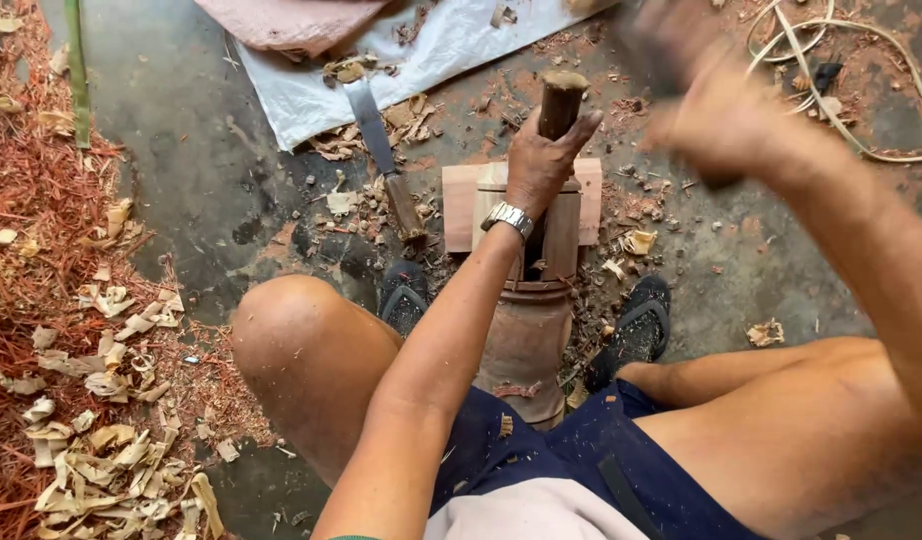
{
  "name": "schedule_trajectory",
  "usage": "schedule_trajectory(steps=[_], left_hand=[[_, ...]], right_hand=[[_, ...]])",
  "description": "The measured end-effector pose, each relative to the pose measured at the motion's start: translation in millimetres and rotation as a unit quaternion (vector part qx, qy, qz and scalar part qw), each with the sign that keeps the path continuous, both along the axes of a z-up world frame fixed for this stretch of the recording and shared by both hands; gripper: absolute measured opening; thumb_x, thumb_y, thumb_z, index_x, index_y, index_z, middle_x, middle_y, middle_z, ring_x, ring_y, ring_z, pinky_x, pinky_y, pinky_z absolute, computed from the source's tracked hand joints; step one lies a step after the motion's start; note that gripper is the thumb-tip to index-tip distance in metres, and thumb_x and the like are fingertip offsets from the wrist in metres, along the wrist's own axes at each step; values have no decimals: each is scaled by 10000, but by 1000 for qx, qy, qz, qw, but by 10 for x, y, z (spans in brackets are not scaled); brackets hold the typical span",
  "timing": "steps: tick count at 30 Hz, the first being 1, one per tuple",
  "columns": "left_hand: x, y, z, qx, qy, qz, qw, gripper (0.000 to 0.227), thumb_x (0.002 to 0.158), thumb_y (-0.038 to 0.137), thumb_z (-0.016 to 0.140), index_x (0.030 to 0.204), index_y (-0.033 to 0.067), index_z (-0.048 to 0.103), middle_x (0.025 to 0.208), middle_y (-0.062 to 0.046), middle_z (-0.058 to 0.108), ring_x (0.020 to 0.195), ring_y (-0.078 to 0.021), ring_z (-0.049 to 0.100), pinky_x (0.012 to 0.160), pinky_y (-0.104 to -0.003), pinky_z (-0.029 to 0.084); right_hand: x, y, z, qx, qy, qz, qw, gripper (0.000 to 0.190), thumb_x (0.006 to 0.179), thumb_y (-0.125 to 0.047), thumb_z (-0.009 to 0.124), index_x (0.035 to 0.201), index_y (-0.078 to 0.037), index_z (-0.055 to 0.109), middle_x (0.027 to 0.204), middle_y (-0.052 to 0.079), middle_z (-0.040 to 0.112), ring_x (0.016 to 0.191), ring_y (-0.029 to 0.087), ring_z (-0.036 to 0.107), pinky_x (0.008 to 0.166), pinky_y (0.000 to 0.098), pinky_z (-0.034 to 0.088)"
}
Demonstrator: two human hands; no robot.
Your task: The person uses a hammer and chisel to carve and shape a wooden furniture component.
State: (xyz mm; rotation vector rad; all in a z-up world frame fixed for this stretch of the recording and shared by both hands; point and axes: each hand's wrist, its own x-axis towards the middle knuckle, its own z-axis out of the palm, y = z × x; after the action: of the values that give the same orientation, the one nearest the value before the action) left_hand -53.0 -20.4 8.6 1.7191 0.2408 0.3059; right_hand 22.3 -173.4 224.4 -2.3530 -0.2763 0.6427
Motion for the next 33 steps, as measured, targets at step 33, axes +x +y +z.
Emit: schedule_trajectory(steps=[33], left_hand=[[-435,101,370,-43,30,46,998,452,872,494,768,944,60,663,788,-39,703,703,-143,700,625,-328,609]], right_hand=[[-568,-334,624,83,-72,61,992,912,893,-11,747,1691,-169,335,791,65,597,588,148,603,488,305,518]])
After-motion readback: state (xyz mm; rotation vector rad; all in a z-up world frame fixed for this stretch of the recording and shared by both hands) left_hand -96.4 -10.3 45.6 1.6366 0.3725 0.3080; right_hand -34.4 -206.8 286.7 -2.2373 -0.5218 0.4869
